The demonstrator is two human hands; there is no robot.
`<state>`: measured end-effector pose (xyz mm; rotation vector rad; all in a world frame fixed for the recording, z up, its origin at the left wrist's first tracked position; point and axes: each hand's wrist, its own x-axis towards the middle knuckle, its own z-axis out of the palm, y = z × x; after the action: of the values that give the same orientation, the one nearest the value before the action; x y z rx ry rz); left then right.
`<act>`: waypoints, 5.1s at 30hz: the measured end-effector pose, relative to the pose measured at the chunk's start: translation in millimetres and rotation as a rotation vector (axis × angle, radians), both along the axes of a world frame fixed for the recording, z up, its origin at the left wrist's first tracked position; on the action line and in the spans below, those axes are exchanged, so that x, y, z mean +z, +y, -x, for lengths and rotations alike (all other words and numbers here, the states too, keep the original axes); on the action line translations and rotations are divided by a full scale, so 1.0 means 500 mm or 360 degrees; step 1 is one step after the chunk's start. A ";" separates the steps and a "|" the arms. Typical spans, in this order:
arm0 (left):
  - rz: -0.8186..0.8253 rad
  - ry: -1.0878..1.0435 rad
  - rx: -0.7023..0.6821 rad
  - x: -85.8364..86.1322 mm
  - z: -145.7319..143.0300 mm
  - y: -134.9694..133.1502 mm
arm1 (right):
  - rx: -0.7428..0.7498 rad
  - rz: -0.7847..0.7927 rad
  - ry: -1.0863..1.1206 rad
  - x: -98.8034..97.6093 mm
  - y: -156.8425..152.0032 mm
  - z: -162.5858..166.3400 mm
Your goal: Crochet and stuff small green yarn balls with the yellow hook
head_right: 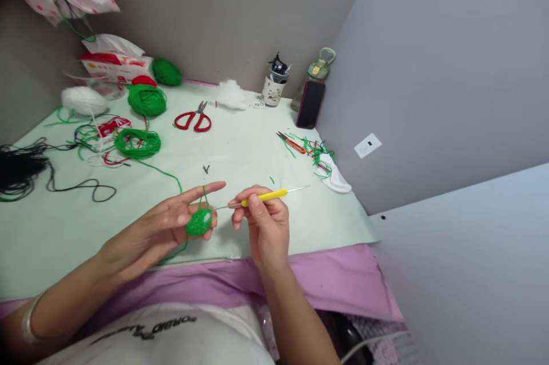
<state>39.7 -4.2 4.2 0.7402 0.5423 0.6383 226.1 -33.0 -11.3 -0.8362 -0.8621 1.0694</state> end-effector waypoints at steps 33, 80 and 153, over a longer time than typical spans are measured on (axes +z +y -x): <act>-0.1141 0.0844 0.0557 0.005 -0.015 -0.014 | 0.0115 -0.0265 -0.0422 -0.004 -0.014 0.007; -0.0208 0.0144 -0.0071 -0.015 0.000 0.013 | 0.0260 -0.0089 0.0078 0.000 -0.019 -0.008; -0.0301 0.0342 0.0011 -0.019 -0.002 0.006 | 0.0045 0.0064 -0.0029 0.003 -0.023 -0.015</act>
<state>40.6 -1.2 -5.5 0.9925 0.6881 0.6258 233.7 -44.5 -10.0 -0.8707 -0.8725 1.1084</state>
